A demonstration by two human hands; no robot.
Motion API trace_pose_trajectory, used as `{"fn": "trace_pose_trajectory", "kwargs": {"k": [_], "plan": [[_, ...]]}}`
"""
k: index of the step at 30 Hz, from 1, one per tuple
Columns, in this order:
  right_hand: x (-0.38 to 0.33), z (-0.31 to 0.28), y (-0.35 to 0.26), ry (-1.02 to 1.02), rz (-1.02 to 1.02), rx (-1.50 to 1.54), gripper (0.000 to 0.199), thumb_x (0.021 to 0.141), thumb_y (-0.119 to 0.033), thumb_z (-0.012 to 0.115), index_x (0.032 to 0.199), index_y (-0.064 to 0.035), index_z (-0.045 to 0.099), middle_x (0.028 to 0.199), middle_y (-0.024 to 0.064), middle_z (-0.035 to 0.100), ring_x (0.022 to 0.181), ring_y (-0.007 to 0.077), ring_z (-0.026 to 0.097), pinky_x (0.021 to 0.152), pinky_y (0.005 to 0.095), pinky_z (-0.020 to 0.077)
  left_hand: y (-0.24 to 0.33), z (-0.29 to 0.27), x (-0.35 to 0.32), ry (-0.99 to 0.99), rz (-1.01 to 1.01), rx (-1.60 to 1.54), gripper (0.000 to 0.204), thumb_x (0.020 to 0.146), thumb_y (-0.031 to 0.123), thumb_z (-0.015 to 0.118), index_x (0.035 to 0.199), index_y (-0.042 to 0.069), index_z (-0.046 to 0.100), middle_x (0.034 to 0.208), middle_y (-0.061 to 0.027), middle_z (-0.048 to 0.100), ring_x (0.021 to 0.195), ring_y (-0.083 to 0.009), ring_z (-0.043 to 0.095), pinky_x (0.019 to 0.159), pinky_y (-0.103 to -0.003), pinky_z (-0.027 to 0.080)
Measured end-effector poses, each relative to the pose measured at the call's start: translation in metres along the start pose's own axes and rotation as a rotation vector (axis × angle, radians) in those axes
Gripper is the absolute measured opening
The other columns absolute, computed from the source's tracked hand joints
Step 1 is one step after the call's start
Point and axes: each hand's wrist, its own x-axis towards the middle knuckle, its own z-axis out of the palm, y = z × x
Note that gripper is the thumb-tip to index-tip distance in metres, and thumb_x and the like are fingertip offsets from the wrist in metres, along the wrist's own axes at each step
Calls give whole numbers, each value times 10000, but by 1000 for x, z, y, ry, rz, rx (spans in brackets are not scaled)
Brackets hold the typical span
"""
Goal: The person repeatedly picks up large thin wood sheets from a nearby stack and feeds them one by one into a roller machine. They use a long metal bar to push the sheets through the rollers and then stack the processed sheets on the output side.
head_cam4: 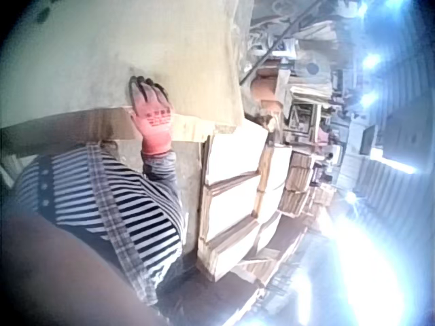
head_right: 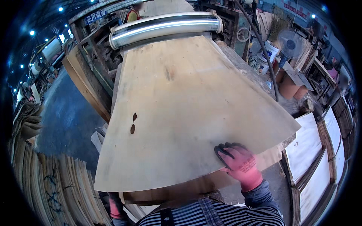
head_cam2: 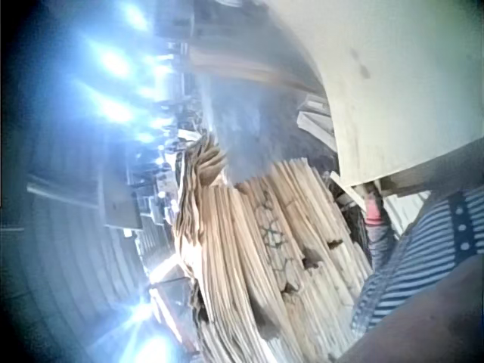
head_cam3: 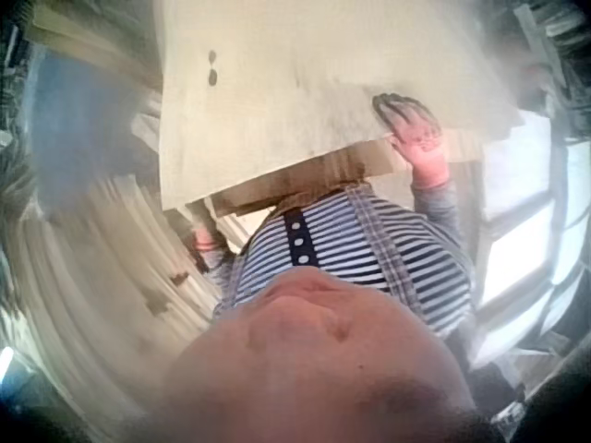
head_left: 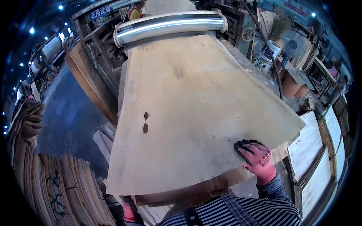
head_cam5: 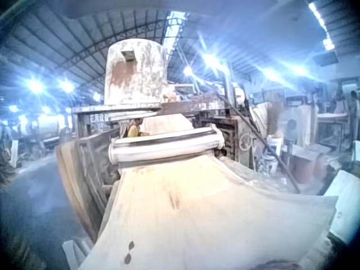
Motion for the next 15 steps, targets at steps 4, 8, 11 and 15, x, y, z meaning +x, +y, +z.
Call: {"fn": "trace_pose_trajectory", "kwargs": {"k": [4, 8, 11, 15], "plan": [[27, 26, 22, -30, 22, 20, 506, 744, -502, 486, 1069, -122, 569, 971, 89, 580, 902, 276, 566, 812, 392, 451, 57, 66, -25, -136, -212, 1471, 826, 682, 288, 687, 1319, -7, 250, 1348, -195, 300, 1238, -342, 288, 1033, -423, 230], [64, 62, 40, -42, 75, 64, 468, 752, -434, 523, 1091, -113, 557, 1035, 90, 573, 953, 270, 549, 842, 384, 435, 61, 65, -24, -145, -216, 1184, 760, 719, 263, 644, 1321, -4, 265, 1322, -195, 351, 1209, -344, 334, 1022, -396, 254], [90, 110, 63, -81, 147, 107, 463, 747, -373, 559, 1125, -107, 535, 1100, 90, 551, 1020, 266, 516, 881, 385, 408, 70, 69, -25, -143, -219, 1091, 644, 776, 200, 572, 1322, 14, 286, 1311, -189, 374, 1207, -330, 349, 1018, -373, 267], [106, 186, 86, -87, 196, 15, 507, 754, -321, 586, 1203, -113, 476, 1224, 106, 470, 1152, 274, 418, 983, 408, 310, 47, 50, -16, -235, -24, 1131, 630, 737, 82, 518, 1328, 42, 303, 1312, -182, 376, 1208, -338, 348, 1021, -373, 265]]}}
